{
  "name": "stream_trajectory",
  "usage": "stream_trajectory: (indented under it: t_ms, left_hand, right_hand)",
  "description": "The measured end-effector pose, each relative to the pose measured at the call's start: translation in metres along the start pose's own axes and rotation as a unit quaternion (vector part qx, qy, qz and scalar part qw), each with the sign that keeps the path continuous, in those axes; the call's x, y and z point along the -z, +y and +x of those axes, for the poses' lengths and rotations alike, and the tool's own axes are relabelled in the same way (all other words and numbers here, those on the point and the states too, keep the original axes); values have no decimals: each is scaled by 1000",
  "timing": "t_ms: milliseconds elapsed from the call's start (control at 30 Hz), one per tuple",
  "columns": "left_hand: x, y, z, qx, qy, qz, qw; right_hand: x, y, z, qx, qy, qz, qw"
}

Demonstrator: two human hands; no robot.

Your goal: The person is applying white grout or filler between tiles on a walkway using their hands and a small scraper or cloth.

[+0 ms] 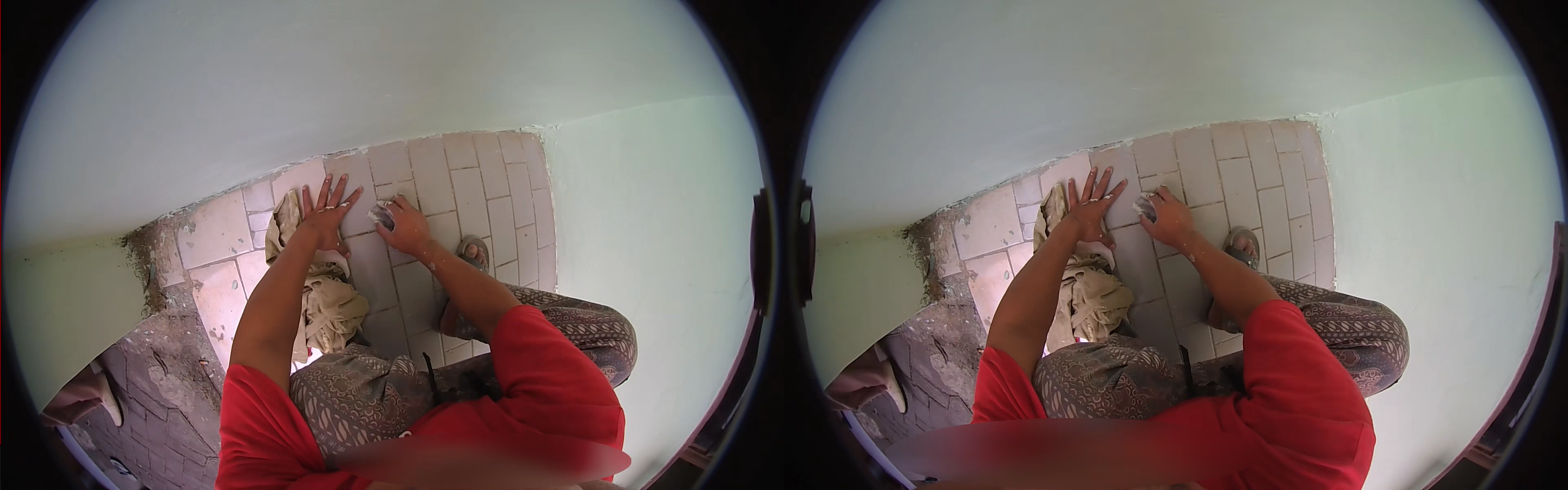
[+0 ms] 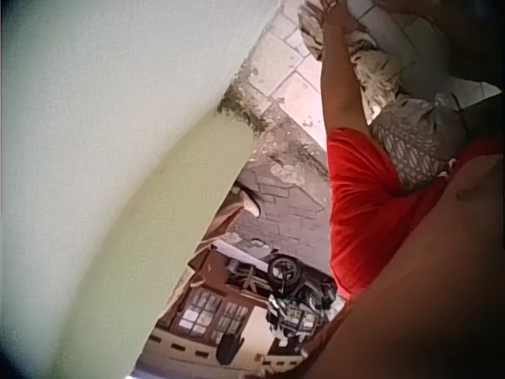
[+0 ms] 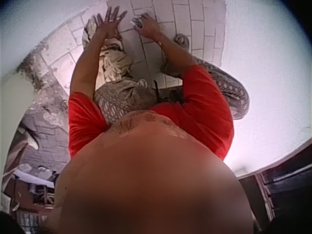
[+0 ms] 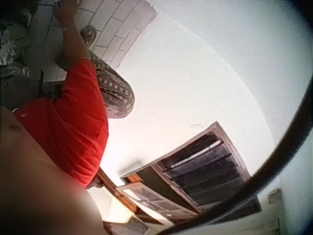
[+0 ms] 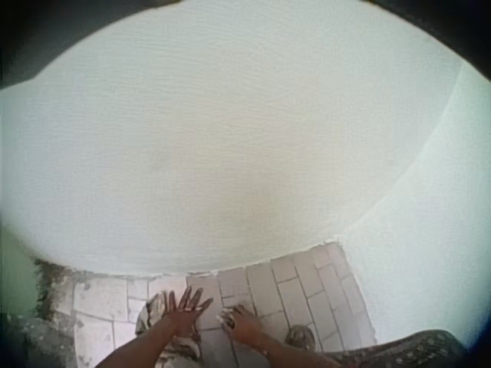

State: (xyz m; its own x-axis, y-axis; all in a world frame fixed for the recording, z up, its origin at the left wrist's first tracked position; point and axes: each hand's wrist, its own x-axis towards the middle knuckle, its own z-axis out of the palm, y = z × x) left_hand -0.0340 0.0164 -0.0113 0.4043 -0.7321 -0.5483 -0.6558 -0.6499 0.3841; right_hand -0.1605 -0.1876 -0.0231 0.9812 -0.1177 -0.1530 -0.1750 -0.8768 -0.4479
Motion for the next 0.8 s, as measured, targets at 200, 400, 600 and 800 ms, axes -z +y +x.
stream_trajectory:
  t_ms: [200, 400, 600, 800]
  left_hand:
    - [-61, 3, -64, 183, 293, -49, 937]
    - [-111, 12, -116, 399, 345, -427, 735]
    - [-95, 30, -140, 186, 419, -677, 576]
    - [-77, 29, -141, 27, 344, -898, 274]
  right_hand:
    - [-22, -20, -32, 197, 37, -25, 979]
    - [-46, -108, -8, 41, -81, 249, 964]
    - [-74, -146, 21, -152, -211, 570, 780]
    - [-14, -125, 31, -227, -198, 694, 654]
